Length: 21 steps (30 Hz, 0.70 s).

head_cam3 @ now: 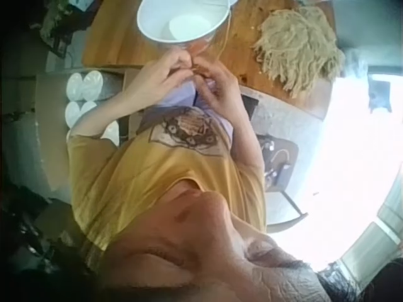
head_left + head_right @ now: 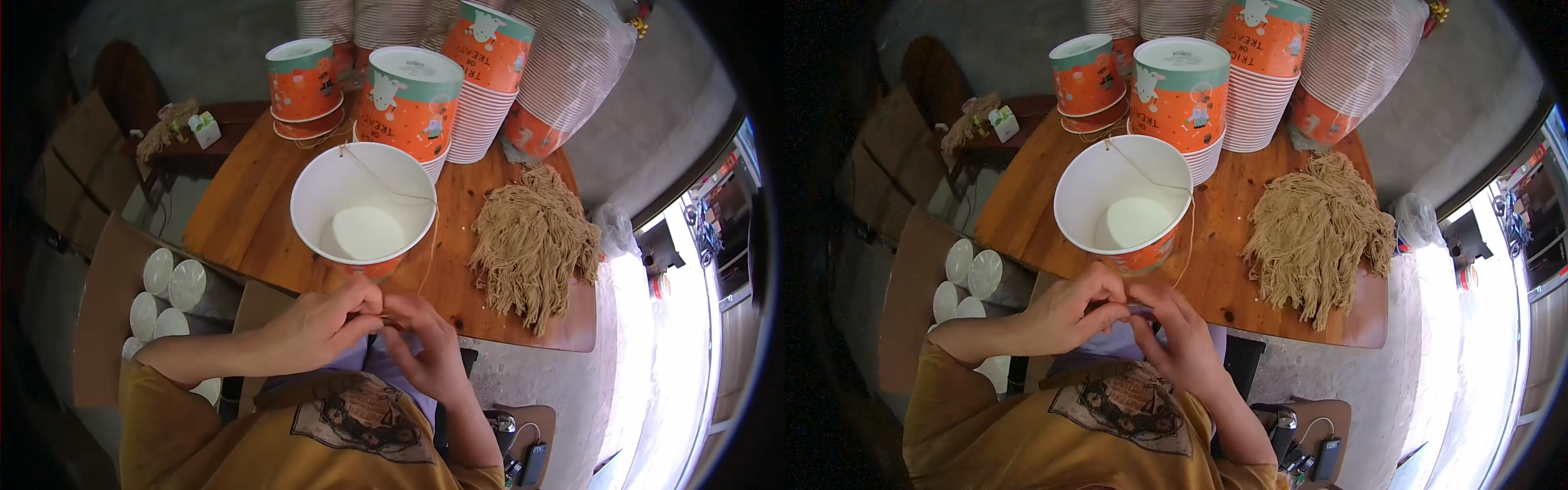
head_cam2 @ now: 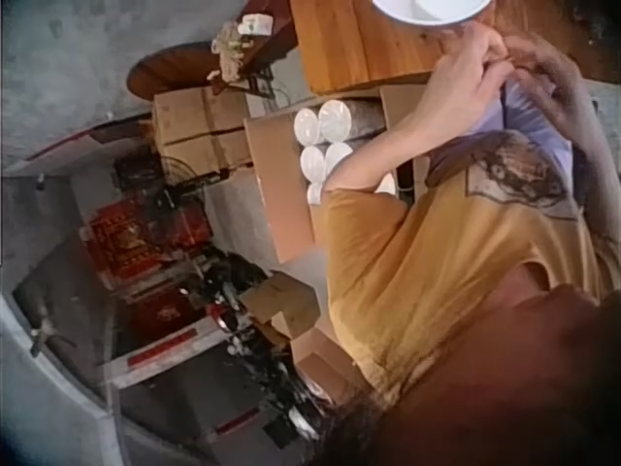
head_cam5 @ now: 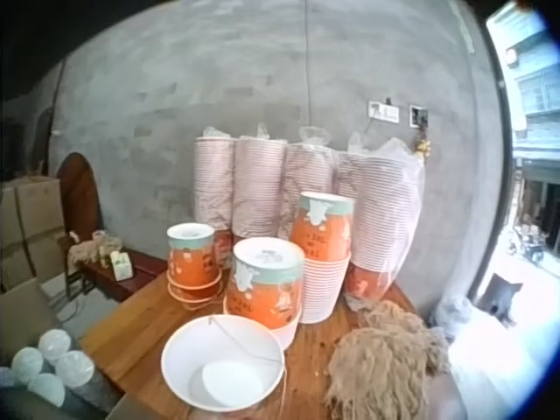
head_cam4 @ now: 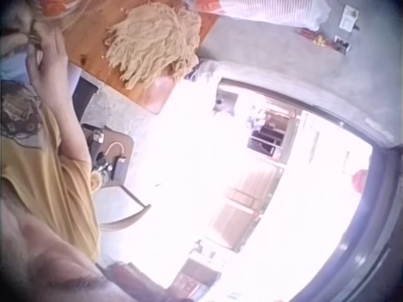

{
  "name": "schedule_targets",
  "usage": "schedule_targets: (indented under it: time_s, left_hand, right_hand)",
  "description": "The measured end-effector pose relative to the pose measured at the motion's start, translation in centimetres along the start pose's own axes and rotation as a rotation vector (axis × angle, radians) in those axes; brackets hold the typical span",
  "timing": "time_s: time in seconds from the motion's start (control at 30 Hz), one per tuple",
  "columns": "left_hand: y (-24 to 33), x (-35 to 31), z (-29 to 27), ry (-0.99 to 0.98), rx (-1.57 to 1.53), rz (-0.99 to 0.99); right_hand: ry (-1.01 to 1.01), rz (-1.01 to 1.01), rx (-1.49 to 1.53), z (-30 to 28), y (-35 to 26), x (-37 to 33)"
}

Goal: Threading a string through holes in paper buckets to create handles.

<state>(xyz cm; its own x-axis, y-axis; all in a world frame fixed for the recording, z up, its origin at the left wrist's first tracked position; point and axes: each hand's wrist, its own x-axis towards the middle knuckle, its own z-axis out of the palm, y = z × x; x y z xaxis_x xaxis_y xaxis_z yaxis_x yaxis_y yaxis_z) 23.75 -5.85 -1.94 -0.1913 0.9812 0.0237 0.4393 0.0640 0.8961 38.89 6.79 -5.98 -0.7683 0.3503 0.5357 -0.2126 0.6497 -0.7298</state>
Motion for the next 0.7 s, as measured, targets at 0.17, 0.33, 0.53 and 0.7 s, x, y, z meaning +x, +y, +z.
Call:
schedule_targets:
  time_s: [0.17,0.33,0.53,0.7]
  left_hand:
    - [1.2,0.6,-0.2,-0.006,-0.021,-0.002]
    - [1.8,2.9,-1.1,0.394,0.527,0.466]
    - [1.1,5.0,-3.0,0.15,0.367,0.094]
    - [1.7,6.1,-4.0,0.0,0.241,-0.072]
  right_hand:
    - [0.022,0.095,0.086,0.0,1.4,-1.0]
    - [0.25,0.306,0.218,-0.3,1.0,-1.3]
    - [0.318,0.42,0.259,0.0,1.9,-0.7]
    - [0.367,0.353,0.239,1.1,2.8,-0.2]
